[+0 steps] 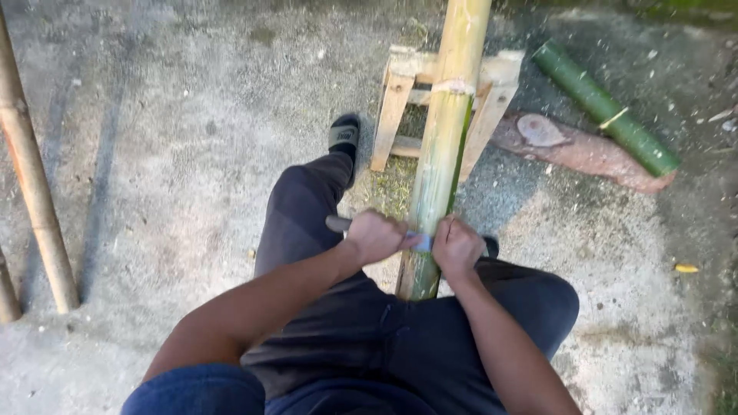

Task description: The recorder uses a knife to strip the outer layer and nodes off a bamboo stalk.

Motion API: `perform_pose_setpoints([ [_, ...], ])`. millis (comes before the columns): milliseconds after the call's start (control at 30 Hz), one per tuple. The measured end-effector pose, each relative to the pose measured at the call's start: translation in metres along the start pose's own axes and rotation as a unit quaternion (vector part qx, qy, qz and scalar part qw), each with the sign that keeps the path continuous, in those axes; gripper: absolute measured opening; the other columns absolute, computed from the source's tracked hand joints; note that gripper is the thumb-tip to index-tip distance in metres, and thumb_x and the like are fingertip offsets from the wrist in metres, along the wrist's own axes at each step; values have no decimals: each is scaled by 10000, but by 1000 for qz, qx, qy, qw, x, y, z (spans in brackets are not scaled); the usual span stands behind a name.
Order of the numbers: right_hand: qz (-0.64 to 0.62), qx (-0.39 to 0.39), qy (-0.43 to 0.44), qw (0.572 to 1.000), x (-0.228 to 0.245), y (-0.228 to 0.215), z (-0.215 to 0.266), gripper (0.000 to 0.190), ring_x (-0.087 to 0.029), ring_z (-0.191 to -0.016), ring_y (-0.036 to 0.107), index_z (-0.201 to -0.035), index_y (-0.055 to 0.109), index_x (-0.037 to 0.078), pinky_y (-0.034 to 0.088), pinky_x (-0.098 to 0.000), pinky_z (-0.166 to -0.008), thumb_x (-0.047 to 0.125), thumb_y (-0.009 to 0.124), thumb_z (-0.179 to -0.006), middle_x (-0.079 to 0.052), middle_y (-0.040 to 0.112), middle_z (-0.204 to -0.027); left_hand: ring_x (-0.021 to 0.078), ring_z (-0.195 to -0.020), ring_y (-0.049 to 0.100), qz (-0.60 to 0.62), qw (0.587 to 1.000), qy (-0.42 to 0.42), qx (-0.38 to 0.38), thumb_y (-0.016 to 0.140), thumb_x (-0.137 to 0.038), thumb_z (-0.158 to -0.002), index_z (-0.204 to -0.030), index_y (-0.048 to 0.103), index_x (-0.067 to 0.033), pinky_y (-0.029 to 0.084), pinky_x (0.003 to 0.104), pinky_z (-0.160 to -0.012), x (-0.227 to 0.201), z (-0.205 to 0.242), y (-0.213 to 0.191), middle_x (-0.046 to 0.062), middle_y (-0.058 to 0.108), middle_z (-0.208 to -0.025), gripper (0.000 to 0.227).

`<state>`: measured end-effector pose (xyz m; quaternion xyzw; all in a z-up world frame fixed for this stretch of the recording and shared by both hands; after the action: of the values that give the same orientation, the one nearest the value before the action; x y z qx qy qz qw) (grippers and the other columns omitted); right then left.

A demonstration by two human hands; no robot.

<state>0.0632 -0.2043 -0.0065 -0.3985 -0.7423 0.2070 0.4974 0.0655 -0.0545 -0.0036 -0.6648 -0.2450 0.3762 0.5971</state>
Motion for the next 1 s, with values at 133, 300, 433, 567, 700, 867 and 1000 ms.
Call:
perform_pose_setpoints([
  [133, 5, -15, -26, 1000, 0, 2, -18, 410, -324, -476, 582, -558, 560, 28, 457, -443, -482, 102, 614, -957, -171, 582, -578, 246, -487, 665, -6, 1000, -3, -29, 508, -611, -987, -725, 683, -103, 511, 397, -477, 5, -11, -9, 78, 674, -588, 598],
  [300, -11, 1, -26, 1000, -4, 3, 6, 398, -332, -505, 599, -581, 562, 21, 486, -448, -521, 99, 609, -968, -181, 598, -615, 249, -498, 661, -18, 998, 20, -49, 525, -599, -988, -725, 684, -112, 519, 399, -510, -6, 2, -9, 75, 674, -591, 576],
  [433, 33, -16, -11, 999, -6, 3, -15, 355, -352, -472, 587, -597, 600, 16, 463, -461, -480, 114, 632, -936, -199, 605, -601, 242, -494, 663, -9, 999, 4, -33, 523, -599, -983, -724, 681, -114, 520, 400, -512, -1, -8, -6, 74, 673, -585, 572],
  [567, -2, -4, -8, 1000, -1, -3, 0, 397, -361, -504, 584, -585, 560, 26, 467, -469, -513, 111, 612, -969, -191, 593, -606, 232, -504, 664, 0, 999, 13, -31, 514, -579, -1005, -749, 671, -109, 519, 397, -523, -5, -2, -6, 61, 674, -595, 558],
  [700, 8, -25, -8, 1000, -6, -4, -17, 387, -348, -502, 576, -608, 568, 34, 445, -462, -503, 123, 612, -982, -182, 576, -595, 237, -497, 663, -3, 1000, 5, -25, 504, -586, -1002, -753, 672, -113, 514, 394, -513, -4, -16, -6, 62, 672, -581, 560],
  [867, -21, 19, 62, 998, -26, 5, 0, 455, -305, -427, 544, -548, 531, 37, 418, -438, -475, 132, 584, -990, -163, 558, -543, 224, -489, 663, -21, 999, 22, -14, 487, -580, -1018, -763, 677, -113, 506, 386, -508, -12, -16, -6, 62, 674, -584, 566],
  [1000, -10, 11, 56, 998, -42, 14, -9, 470, -296, -398, 513, -558, 520, 39, 395, -433, -451, 148, 574, -1012, -156, 536, -530, 229, -490, 662, -36, 999, 21, 4, 476, -592, -1012, -767, 683, -106, 504, 391, -512, -11, -27, -3, 59, 676, -576, 582],
])
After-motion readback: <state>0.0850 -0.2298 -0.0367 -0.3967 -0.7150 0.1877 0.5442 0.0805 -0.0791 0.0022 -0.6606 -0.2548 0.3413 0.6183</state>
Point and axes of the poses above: each hand's wrist, its own z-axis away from the middle knuckle, its own y-axis out of the palm, x = y × z, the point moved 10 cm from there along -z, towards the middle knuckle
